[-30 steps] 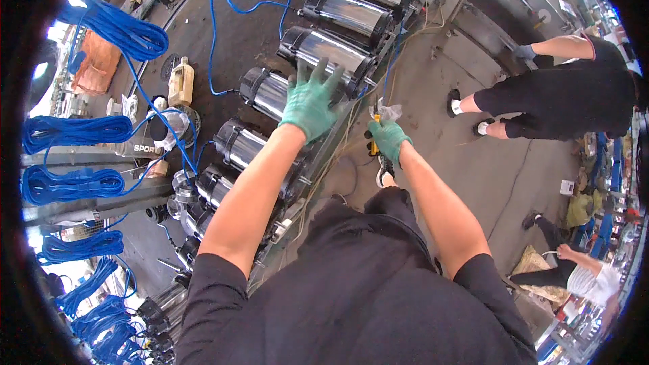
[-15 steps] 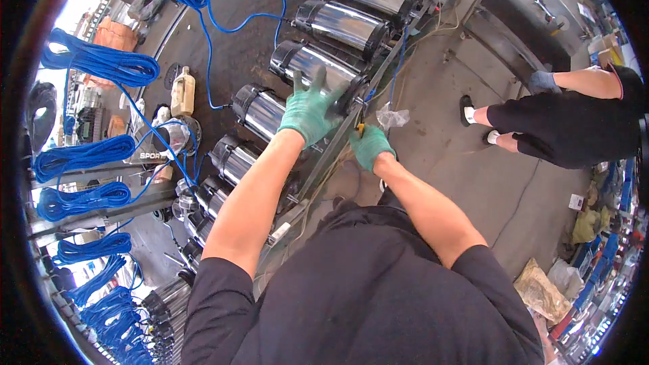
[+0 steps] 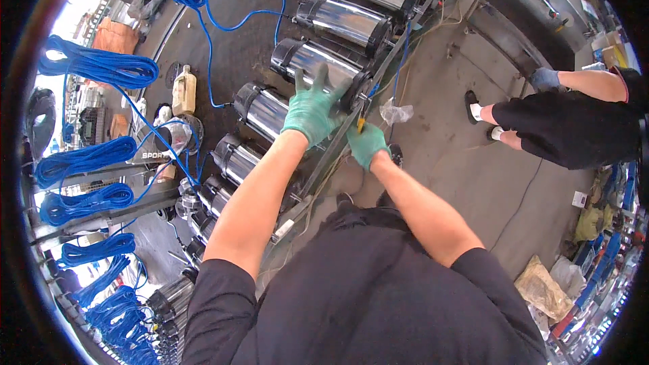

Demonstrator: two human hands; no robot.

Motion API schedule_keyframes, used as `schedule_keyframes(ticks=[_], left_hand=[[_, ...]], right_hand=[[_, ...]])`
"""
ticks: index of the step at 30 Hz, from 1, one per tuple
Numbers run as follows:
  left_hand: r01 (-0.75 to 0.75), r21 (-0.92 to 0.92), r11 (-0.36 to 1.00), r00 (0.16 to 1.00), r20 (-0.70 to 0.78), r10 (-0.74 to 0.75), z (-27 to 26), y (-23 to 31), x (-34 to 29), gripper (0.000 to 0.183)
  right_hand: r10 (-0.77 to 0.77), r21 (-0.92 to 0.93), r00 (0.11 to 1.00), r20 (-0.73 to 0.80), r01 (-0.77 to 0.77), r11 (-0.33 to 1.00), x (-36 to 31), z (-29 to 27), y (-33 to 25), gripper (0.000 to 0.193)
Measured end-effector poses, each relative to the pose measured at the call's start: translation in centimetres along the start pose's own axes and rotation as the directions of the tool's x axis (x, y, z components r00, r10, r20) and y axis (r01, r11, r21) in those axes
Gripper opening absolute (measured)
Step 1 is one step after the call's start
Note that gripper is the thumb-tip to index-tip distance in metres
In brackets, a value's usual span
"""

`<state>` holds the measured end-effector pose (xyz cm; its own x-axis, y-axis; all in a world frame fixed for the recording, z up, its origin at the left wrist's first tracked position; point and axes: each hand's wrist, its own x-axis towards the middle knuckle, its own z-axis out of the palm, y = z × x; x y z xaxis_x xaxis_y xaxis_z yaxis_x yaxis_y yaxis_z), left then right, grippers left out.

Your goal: The person connects wires to a row of pumps using pliers, carries a crate of metal discs from a storage area, and places the discs onto the top of each pump one by one.

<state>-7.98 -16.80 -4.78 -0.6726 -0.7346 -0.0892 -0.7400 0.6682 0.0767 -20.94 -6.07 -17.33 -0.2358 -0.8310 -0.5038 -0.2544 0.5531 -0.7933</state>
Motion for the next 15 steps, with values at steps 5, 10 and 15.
schedule_keyframes(ticks=[5,10,15], left_hand=[[-0.075,-0.016,0.997,0.996,-0.057,0.074,0.6,-0.3,-0.2,0.076],[-0.049,0.001,0.999,0.998,-0.029,0.049,0.2,-0.4,-0.8,0.076],[-0.062,-0.014,0.998,0.996,-0.063,0.061,0.3,-0.1,-0.4,0.078]], right_hand=[[-0.314,-0.326,0.948,-0.051,0.281,0.902,2.7,0.0,5.0,0.047],[0.138,0.682,0.903,0.407,-0.401,0.612,-2.0,-5.1,-5.1,0.043],[-0.089,-0.089,0.994,0.068,0.094,0.992,-0.3,-1.9,-0.4,0.046]])
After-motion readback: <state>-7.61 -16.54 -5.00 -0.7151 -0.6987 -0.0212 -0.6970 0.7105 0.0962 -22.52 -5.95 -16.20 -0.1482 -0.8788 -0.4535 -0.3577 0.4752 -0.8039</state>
